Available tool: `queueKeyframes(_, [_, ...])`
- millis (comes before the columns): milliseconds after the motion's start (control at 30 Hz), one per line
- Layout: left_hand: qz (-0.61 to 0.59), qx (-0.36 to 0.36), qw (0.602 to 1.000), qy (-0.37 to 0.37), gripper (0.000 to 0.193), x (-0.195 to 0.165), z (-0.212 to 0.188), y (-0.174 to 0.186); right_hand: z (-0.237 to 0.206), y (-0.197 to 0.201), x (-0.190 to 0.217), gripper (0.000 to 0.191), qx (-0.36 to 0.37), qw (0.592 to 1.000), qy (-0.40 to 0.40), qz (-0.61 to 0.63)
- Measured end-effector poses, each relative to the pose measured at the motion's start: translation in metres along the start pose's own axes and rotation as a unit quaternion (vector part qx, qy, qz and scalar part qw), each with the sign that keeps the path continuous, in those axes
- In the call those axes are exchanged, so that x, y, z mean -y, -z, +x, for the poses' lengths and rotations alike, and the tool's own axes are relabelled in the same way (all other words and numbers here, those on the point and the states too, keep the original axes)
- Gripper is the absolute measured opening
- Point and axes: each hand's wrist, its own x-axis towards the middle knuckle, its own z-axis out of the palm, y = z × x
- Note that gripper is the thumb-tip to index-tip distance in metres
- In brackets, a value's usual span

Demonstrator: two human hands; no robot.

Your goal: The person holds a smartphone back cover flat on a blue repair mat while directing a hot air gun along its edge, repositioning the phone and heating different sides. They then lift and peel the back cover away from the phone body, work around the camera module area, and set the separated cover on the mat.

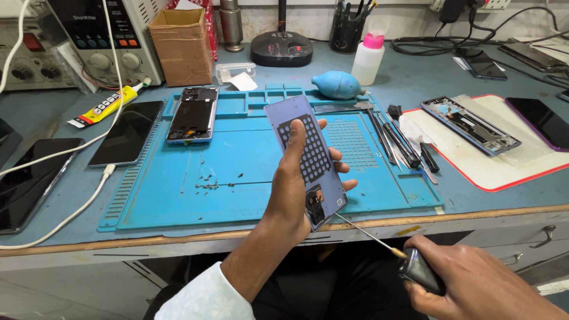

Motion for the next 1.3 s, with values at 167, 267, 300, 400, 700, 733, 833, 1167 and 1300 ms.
queueKeyframes(167, [-0.006,-0.018,0.999,0.034,0.086,-0.002,0.004,-0.001,-0.001,0.0,0.002,0.04,-0.014,1.0,0.001,0.004])
queueKeyframes(267, [0.003,-0.017,0.999,0.031,0.092,-0.002,0.004,-0.001,0.0,0.001,0.003,0.04,-0.003,1.0,-0.01,0.0])
queueKeyframes(300, [0.006,-0.017,0.999,0.028,0.094,-0.002,0.004,-0.001,0.0,0.0,0.003,0.039,0.004,1.0,-0.014,0.001])
queueKeyframes(400, [0.011,-0.019,0.999,0.023,0.099,-0.001,0.003,-0.001,0.001,-0.004,0.004,0.042,-0.027,1.0,0.016,0.0])
queueKeyframes(700, [0.001,-0.02,1.0,0.016,0.105,-0.001,0.003,0.0,0.001,-0.007,0.008,0.041,-0.028,0.999,0.007,0.012])
queueKeyframes(733, [0.004,-0.021,1.0,0.012,0.105,0.0,0.003,0.0,0.001,-0.007,0.01,0.04,-0.025,1.0,0.004,0.015])
queueKeyframes(833, [-0.003,-0.023,1.0,0.01,0.105,0.001,0.004,-0.001,0.001,-0.005,0.012,0.039,-0.025,0.999,0.001,0.02])
queueKeyframes(1167, [-0.021,-0.019,0.999,0.019,0.105,0.0,0.004,0.0,0.001,-0.007,0.014,0.043,-0.047,0.997,0.033,0.042])
queueKeyframes(1300, [-0.016,0.0,1.0,0.013,0.107,-0.001,0.004,0.0,0.0,-0.005,0.013,0.04,-0.034,0.998,0.031,0.049])
